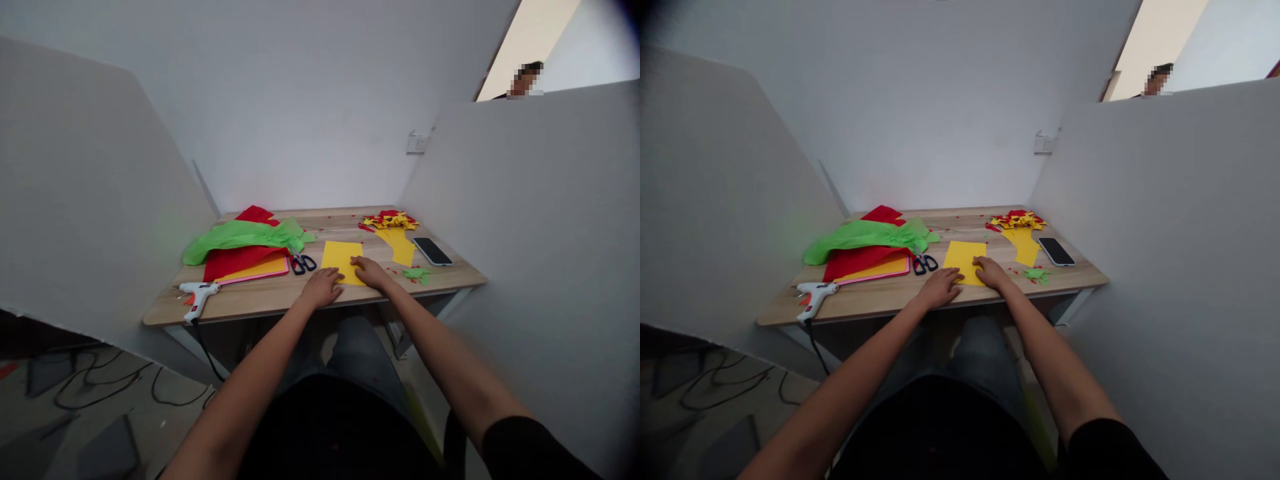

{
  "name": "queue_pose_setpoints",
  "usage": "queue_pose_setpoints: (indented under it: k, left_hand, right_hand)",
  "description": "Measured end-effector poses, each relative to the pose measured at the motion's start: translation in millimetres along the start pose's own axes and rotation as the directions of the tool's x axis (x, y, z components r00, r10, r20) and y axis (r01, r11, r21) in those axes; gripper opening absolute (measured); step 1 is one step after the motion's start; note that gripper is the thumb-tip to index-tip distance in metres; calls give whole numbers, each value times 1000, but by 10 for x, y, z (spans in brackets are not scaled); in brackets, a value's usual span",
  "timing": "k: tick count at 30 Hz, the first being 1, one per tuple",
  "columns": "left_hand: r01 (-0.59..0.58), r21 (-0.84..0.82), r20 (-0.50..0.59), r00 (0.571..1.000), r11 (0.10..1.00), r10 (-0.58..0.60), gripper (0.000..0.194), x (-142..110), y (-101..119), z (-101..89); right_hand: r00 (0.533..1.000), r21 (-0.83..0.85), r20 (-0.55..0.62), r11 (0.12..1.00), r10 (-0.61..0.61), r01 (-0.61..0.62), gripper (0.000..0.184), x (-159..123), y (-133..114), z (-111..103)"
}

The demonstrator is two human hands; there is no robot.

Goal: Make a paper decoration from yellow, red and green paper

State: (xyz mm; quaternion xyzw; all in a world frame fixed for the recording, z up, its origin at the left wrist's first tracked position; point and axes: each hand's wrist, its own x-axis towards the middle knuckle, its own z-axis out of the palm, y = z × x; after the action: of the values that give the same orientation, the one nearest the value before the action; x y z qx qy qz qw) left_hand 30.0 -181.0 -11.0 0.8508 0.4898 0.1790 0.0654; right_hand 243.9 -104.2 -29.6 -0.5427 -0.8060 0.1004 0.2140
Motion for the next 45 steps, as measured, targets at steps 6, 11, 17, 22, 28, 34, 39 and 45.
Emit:
queue_pose_setpoints:
  k: [6,11,17,22,28,34,39,45]
  left_hand:
    - [53,82,-11,999,995,-52,38,-76,88,-27]
    - [74,114,-13,997,991,-73,38,-109,87,-60]
    - [89,95,-2,996,991,-89,41,191,136,59]
    - [100,79,73,992,992,-106,48,505,225,272]
    - [114,87,111,986,990,-123,52,536,206,323]
    - [92,88,110,989,992,-102,51,521,170,329]
    - [77,92,99,991,993,-86,49,520,162,354]
    - [80,99,96,991,992,-89,51,501,177,344]
  right_hand:
    - [982,29,-168,996,86,-82,41,-47,111,57]
    - [982,40,-187,999,32,-25,45,-91,52,62]
    - [986,46,-159,998,-43,51,51,-122,18,35]
    - [989,44,-142,998,-45,52,46,-135,16,34]
    - [989,67,-141,997,-35,45,43,-306,14,20]
    - [987,93,-159,995,-11,26,43,-539,55,2]
    - [987,114,-163,993,11,8,52,-506,104,-41]
    - [988,73,-151,997,-14,25,56,-340,11,-20]
